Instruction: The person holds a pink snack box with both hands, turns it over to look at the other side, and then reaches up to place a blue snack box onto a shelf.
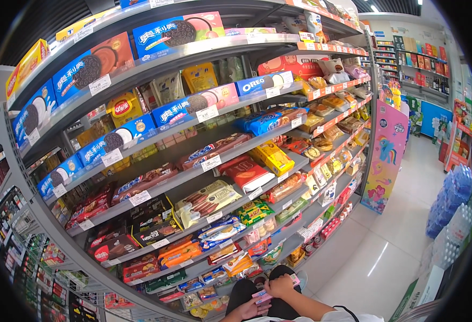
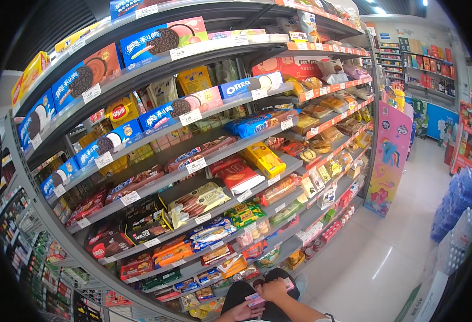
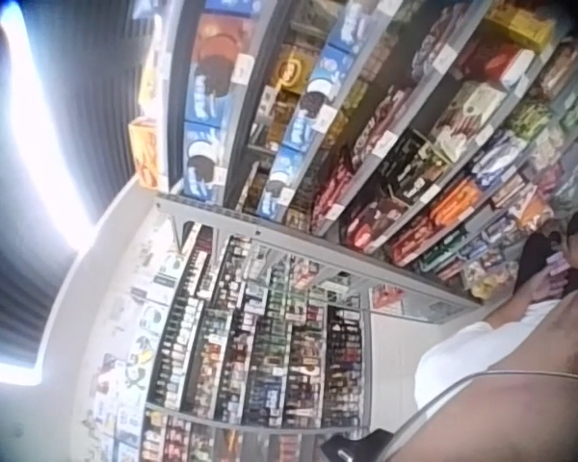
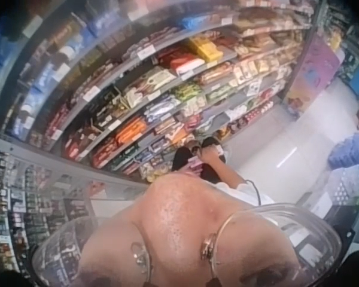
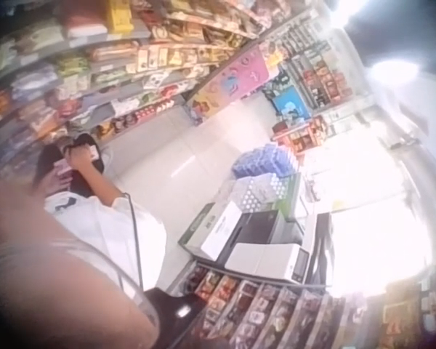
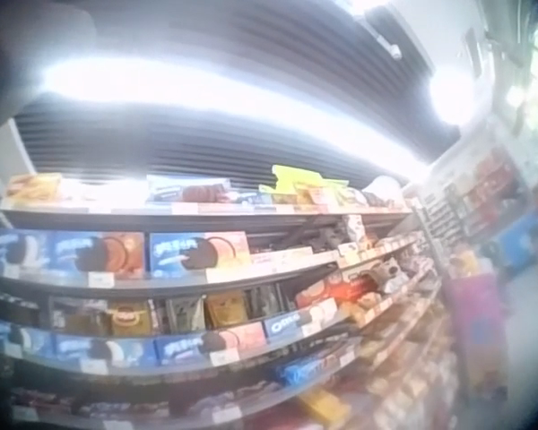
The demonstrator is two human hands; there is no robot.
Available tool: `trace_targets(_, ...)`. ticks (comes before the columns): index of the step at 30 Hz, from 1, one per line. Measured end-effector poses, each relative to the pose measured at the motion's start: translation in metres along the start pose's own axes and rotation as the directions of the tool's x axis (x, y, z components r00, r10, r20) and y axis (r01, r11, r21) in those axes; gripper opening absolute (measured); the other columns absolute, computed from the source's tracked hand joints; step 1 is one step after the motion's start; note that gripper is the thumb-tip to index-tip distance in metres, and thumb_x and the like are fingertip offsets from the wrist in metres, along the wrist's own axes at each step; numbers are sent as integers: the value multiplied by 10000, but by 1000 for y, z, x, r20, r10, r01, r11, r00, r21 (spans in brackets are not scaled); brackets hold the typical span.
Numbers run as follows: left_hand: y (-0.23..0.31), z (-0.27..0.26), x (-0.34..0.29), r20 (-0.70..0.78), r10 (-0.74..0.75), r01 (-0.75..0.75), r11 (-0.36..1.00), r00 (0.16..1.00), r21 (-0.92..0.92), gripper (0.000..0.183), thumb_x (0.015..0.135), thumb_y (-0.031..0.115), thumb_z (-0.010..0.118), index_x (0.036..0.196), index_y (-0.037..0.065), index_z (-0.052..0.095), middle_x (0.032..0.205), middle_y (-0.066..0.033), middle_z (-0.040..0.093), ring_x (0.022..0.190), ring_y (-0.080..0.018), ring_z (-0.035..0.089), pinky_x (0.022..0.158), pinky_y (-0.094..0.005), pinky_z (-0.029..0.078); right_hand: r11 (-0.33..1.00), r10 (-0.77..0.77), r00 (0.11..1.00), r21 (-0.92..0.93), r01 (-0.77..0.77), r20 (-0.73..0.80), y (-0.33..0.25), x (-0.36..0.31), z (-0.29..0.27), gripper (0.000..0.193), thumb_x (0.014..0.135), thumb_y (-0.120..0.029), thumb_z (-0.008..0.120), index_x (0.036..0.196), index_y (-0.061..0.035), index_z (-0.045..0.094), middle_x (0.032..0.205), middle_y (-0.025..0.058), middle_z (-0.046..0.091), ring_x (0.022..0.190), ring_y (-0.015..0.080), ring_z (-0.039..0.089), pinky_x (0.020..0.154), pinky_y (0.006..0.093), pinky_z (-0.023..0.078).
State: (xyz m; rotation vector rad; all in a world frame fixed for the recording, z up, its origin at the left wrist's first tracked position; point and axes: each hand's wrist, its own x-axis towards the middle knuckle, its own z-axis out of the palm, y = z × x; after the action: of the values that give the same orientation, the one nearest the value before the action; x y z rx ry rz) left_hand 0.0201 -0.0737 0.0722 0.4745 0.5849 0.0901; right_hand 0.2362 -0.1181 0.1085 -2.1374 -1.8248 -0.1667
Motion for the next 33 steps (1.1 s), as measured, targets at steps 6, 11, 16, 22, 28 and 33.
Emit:
trace_targets(6,3,11,-3,-43,-90,88,994,995,-63,437,1053,468,555,1284,106,636,1127,-97,742,1021,-237,721,872,-418,576,1000,23,996,0,-23,85,0,0,-1,561,959,-451,452,648,-105,765,628,113,707,615,308,704,682,477,499)
trace_targets(11,3,1,4,22,-64,65,998,998,-21,434,1051,459,560,1290,104,628,1139,-100,736,1036,-241,714,887,-421,569,999,36,995,-11,-35,89,3,1,0,571,960,-465,449,652,-100,762,626,109,705,617,315,703,692,485,492)
trace_targets(16,4,-10,6,18,-54,55,997,998,-48,432,1050,451,565,1297,102,621,1151,-103,729,1052,-244,706,902,-423,562,999,44,991,-16,-42,125,4,3,2,586,968,-476,439,665,-96,766,651,113,715,641,312,709,699,488,484)
trace_targets(22,-1,-20,5,14,-56,56,996,998,-67,430,1048,441,571,1304,99,613,1165,-107,721,1070,-248,697,921,-426,553,999,47,990,-18,-45,134,2,-1,-2,586,973,-472,431,677,-98,772,664,114,722,656,309,715,707,490,486)
trace_targets(28,-2,-26,7,13,-59,60,995,998,-80,429,1046,431,577,1312,96,604,1180,-110,712,1089,-251,688,939,-430,545,999,36,992,-31,-32,122,3,-2,0,586,972,-474,433,671,-102,770,655,112,720,645,310,712,702,485,490)
trace_targets(33,-2,-30,10,10,-59,60,995,998,-86,428,1045,423,582,1319,94,597,1191,-113,706,1104,-255,680,954,-432,537,999,38,994,-20,-36,103,3,-3,2,581,967,-479,443,665,-102,767,649,112,716,637,309,709,694,486,488)
